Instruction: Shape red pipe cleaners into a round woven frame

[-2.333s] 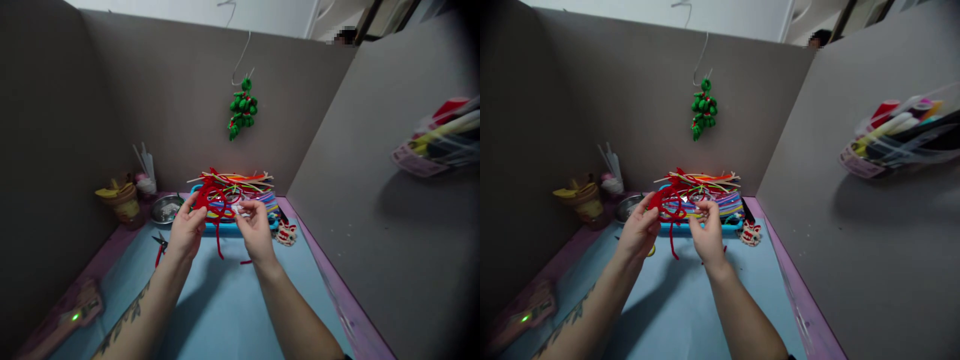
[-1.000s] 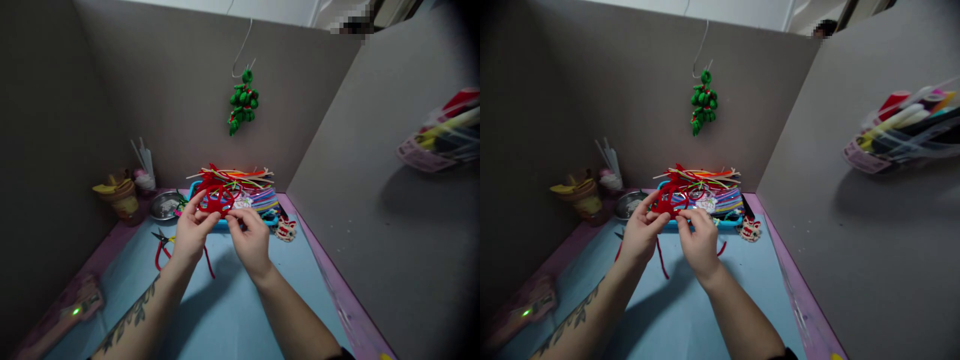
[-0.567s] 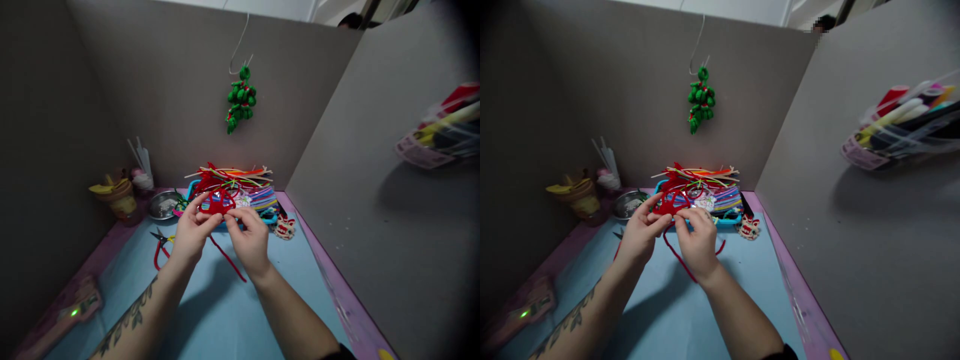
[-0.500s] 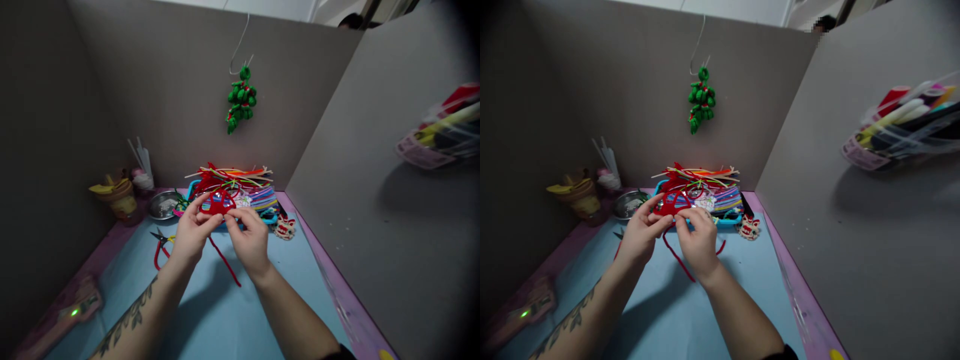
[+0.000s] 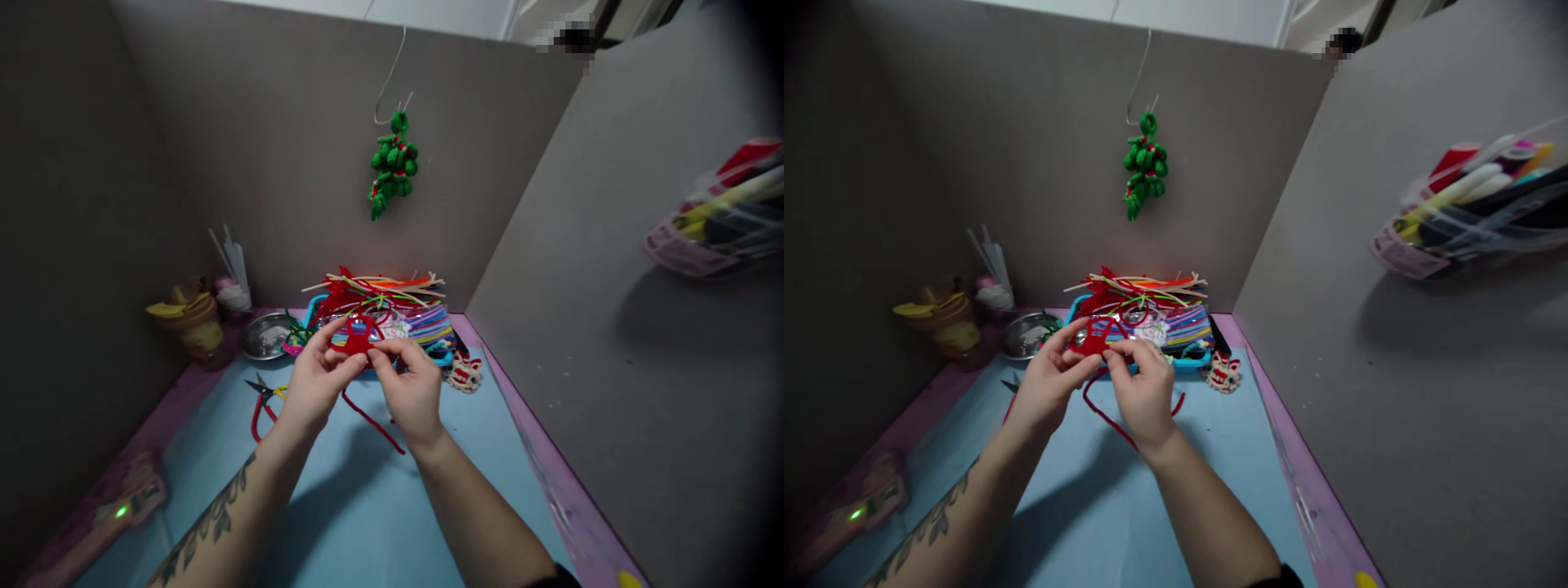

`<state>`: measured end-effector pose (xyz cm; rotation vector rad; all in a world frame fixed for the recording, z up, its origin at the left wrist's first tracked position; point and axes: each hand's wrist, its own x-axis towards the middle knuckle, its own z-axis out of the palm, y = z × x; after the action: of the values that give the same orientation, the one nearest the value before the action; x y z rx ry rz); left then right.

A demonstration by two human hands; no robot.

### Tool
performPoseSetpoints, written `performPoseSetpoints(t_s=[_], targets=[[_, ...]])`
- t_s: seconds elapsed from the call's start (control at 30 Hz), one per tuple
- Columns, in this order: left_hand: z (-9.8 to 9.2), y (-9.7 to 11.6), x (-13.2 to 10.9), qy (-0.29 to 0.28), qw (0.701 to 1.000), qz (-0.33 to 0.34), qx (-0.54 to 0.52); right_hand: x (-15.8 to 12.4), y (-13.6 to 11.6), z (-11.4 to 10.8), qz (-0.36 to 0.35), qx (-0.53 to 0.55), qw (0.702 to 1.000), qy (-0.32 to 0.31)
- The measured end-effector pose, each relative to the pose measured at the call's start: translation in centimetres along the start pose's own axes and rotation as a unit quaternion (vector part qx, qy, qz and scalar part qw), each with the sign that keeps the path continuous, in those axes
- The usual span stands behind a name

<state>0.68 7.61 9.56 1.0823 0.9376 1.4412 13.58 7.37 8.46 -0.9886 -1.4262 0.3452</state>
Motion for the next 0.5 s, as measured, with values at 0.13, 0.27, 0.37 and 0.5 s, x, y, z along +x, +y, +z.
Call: performPoseSetpoints(t_s=[0.13,0.27,0.37,0.5], targets=[[-0.16,-0.04,0.19,0.014,1.000,-0.002,0.006,-0.10,0.13,0.19,-0.025,0.004,1.000,0.002],[-0.22,0.28,0.26,0.032,0.999,-0.010,0.009,-0.19,0.22,0.38,-0.044,0.010,0.999,0.002],[-0.20,0.55,0.23,0.035,0.999,-0.006,0.003,-0.14,0.22,0.38,-0.051,0.004,0.999,-0.010],[-0.32,0.64,0.37,0.055,0.998,0.000,-0.016,-0.16,0.36,0.29,-0.062,0.001,0.998,-0.026]])
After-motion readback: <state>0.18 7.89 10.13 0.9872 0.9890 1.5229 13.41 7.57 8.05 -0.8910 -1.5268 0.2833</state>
